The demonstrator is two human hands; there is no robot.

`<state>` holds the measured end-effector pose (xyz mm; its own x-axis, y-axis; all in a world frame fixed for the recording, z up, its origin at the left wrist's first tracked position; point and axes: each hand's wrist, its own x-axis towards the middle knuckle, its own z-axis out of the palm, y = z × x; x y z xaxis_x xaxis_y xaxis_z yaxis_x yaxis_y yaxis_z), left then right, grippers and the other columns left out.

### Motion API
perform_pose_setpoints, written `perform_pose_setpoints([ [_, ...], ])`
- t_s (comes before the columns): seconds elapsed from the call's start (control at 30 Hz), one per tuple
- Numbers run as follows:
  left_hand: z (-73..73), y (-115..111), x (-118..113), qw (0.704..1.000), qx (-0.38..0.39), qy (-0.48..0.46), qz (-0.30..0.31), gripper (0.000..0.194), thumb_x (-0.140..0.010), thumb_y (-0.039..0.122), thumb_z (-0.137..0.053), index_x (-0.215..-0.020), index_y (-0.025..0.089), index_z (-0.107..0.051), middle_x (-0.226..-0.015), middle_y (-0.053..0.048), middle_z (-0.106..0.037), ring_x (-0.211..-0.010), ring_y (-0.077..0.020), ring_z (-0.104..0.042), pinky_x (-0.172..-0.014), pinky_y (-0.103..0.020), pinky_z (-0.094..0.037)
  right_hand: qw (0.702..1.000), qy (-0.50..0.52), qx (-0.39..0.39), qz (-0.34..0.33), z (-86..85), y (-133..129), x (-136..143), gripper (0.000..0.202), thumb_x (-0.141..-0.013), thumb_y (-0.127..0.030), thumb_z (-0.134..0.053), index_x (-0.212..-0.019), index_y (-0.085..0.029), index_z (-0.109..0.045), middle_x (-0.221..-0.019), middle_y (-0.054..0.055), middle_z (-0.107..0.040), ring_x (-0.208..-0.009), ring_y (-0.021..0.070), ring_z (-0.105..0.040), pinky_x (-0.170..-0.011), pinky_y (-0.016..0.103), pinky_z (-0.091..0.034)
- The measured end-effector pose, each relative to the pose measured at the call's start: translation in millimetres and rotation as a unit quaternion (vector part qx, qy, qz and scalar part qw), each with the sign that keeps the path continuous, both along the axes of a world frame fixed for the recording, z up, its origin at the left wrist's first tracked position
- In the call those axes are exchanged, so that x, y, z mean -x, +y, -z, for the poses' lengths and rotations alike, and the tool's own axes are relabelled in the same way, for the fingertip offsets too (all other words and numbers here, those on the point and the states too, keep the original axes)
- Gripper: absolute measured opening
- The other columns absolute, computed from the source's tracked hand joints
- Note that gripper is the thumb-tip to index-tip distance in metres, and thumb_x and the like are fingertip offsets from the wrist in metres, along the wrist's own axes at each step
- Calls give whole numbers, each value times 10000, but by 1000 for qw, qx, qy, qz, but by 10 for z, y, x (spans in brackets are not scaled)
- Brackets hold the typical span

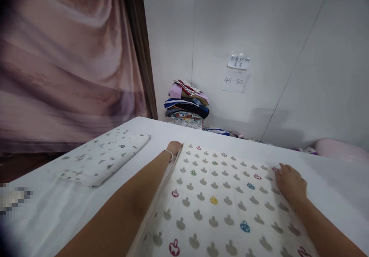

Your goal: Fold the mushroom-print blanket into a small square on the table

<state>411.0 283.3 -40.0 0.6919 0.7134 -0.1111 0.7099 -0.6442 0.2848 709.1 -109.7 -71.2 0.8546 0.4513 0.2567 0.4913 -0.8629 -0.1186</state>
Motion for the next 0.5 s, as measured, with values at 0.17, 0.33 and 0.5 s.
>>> perform_pose_setpoints([
  [0.17,-22,-137,123,981,145,-99,-77,313,-892,348,-520,-1137,155,-545,-1107,-77,-578,-921,-173,-591,-780,-365,-522,975,5,-70,-212,-50,418,678,445,-865,-339,-370,-1223,-138,-542,-1314,145,-502,-1230,275,-436,-1039,426,-343],
  [0.33,-159,-382,458,948,243,-165,-120,270,-912,207,-453,-1161,134,-529,-996,-72,-666,-838,-118,-636,-679,-201,-516,905,107,-71,-406,-220,703,1783,414,-860,-347,-405,-1200,-194,-585,-1353,93,-478,-1268,250,-401,-1067,426,-327],
  [0.5,-161,-869,1127,931,277,-206,-120,271,-830,186,-531,-1094,170,-590,-1052,-45,-673,-872,-125,-633,-659,-174,-495,840,197,-71,-500,-415,804,2618,380,-891,-314,-399,-1218,-236,-577,-1356,53,-479,-1260,232,-406,-1055,407,-348],
])
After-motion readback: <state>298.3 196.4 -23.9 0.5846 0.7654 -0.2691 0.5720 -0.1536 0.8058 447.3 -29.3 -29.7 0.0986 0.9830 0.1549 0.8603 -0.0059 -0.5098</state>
